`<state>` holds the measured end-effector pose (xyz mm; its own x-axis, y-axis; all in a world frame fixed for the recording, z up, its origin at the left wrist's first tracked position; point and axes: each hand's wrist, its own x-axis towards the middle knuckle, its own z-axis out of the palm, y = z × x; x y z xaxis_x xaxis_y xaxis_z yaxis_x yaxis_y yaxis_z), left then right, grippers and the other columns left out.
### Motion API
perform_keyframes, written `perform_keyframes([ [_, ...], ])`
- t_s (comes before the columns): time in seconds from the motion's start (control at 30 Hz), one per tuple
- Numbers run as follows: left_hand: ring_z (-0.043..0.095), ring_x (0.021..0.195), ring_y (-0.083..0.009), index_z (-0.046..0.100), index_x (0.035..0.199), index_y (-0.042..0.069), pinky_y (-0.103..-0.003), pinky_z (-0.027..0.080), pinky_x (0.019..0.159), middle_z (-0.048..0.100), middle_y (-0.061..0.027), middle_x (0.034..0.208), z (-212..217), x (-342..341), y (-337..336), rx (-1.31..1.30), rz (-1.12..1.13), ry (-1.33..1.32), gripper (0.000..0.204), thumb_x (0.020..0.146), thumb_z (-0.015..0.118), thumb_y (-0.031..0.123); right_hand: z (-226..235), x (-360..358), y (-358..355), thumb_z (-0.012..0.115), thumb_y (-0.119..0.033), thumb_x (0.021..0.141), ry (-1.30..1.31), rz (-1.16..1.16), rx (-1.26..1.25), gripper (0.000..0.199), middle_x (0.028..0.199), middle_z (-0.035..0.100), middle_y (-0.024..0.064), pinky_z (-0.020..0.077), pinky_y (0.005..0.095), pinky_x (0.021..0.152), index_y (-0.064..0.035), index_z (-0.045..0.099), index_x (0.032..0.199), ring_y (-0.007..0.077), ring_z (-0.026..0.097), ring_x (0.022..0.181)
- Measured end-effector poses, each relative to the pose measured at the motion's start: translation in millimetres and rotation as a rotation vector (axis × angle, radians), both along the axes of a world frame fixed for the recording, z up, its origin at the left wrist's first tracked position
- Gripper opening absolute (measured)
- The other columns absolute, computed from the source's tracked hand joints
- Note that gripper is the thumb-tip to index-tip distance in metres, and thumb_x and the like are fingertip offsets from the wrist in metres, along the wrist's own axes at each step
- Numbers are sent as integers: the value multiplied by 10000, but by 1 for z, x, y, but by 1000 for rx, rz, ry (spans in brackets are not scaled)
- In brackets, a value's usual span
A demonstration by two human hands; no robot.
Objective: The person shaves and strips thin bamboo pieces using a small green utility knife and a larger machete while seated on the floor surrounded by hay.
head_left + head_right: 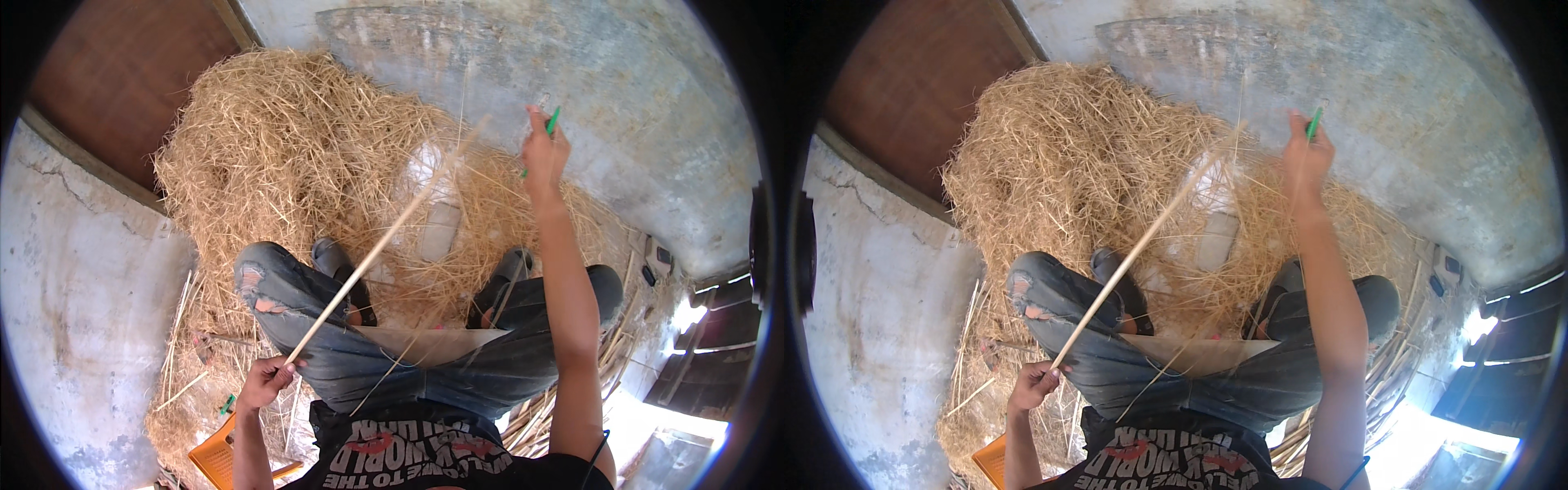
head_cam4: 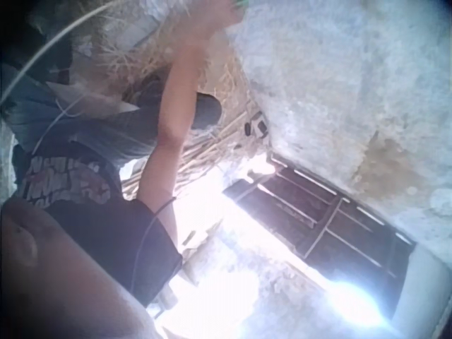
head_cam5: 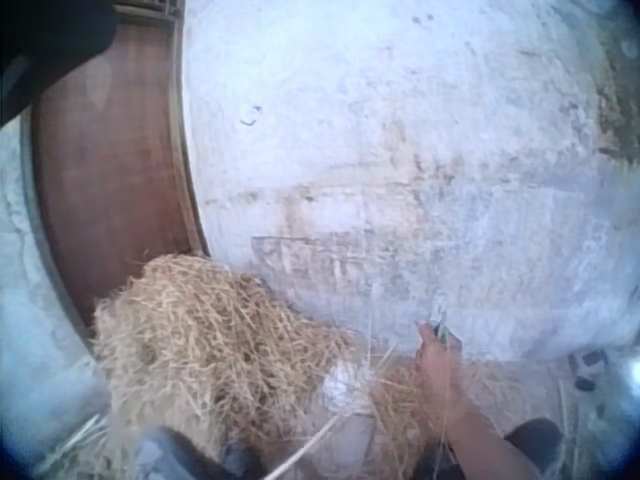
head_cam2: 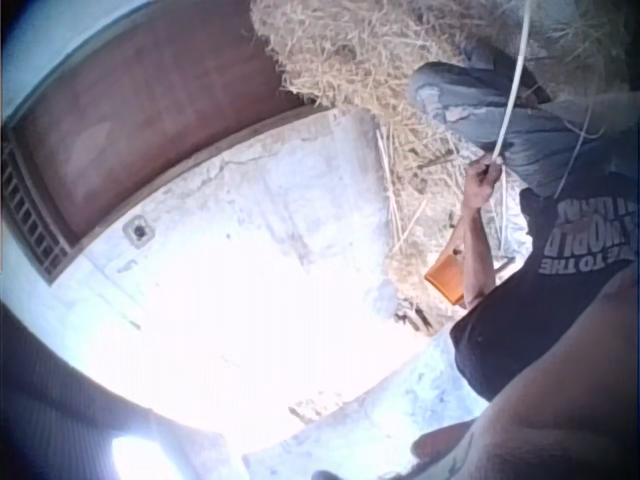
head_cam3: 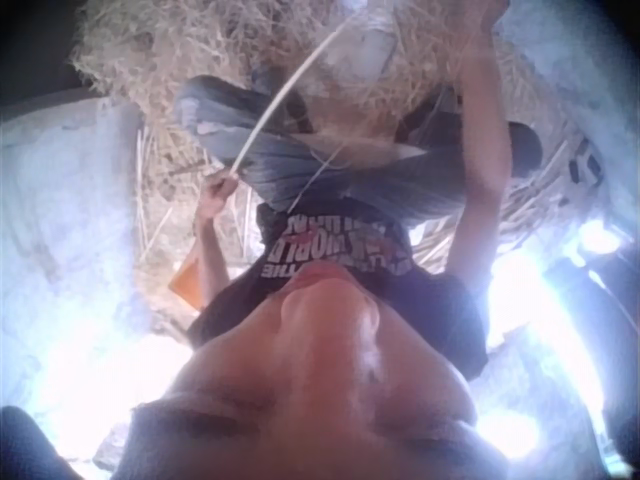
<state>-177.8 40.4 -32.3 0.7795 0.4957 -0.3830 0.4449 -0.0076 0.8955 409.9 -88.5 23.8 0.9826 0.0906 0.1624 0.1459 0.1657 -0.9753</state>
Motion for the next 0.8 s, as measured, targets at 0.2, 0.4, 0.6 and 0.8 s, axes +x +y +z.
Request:
perform_keyframes([
  [0.2,410,543,-67,605,1361,25,-229,335,518,502,19,644,16,32,-11,-98,160,-30,360,1111,456,236,-55,49,-43,711,-484,906,-200,602,-1613,515,877,713,194,518,464,741,18,708,1021,330,682,811],
  [0.4,440,525,-73,510,1448,45,-221,347,497,539,-16,677,21,78,-24,-119,141,-144,407,1113,425,260,-61,30,-45,660,-421,946,-270,518,-1660,451,983,728,210,537,482,825,2,702,1094,373,699,917],
  [0.6,433,510,-66,532,1344,-4,-208,336,482,554,-26,688,21,130,-24,-145,123,-238,343,1118,416,226,-10,-73,-4,545,-486,1026,-456,732,-897,495,814,674,221,507,493,727,-8,677,1027,384,665,769],
  [0.8,410,500,-52,597,1166,-8,-205,321,459,606,-41,727,19,177,-36,-224,183,-293,294,1116,441,237,3,-193,1,525,-528,1018,-617,1056,-886,570,675,654,217,527,525,623,-14,690,833,421,664,645],
])
